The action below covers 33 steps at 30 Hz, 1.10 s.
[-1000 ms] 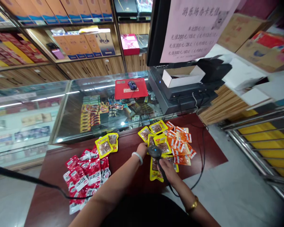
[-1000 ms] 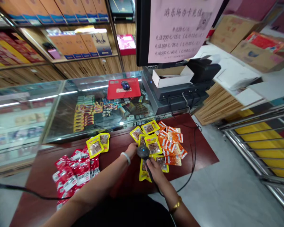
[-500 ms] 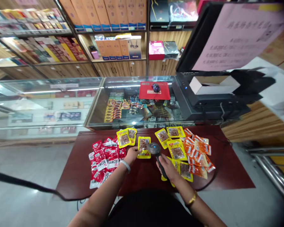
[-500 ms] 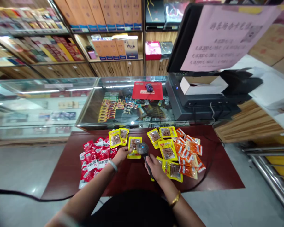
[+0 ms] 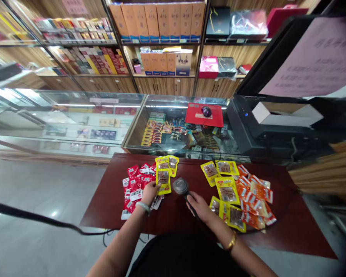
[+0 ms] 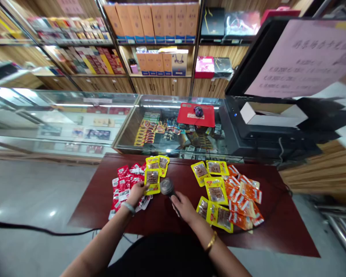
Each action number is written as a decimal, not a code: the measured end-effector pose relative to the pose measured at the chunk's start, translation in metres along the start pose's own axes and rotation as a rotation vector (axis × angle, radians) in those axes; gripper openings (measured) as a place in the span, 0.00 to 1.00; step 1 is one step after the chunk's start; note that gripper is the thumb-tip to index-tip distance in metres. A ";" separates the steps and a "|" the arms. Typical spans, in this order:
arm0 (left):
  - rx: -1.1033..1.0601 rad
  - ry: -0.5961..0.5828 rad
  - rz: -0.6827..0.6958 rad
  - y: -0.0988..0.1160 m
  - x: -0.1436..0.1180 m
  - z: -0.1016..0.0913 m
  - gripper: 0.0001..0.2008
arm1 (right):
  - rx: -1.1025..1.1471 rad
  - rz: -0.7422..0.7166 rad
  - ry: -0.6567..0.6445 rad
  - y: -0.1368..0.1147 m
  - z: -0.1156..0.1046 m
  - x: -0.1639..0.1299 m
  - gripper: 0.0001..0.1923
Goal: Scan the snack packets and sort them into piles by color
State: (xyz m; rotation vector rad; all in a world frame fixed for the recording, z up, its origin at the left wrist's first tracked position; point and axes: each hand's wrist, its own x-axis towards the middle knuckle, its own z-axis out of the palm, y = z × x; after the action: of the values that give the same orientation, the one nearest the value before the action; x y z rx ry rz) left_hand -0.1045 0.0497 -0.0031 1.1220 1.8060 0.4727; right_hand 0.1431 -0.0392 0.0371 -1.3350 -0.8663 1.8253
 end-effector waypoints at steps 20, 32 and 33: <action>0.621 -0.200 0.515 0.147 0.019 0.205 0.27 | 0.262 0.031 0.437 0.022 -0.076 -0.055 0.30; 0.655 -0.274 0.339 0.161 0.033 0.250 0.21 | 0.300 0.023 0.489 0.023 -0.103 -0.076 0.32; 0.604 -0.289 0.321 0.158 0.032 0.248 0.21 | 0.299 0.021 0.477 0.023 -0.103 -0.076 0.31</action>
State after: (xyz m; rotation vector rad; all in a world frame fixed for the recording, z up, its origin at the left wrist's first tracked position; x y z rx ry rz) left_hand 0.1811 0.1223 -0.0309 1.8069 1.5504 -0.0759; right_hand 0.2556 -0.1039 0.0300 -1.4923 -0.3143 1.4827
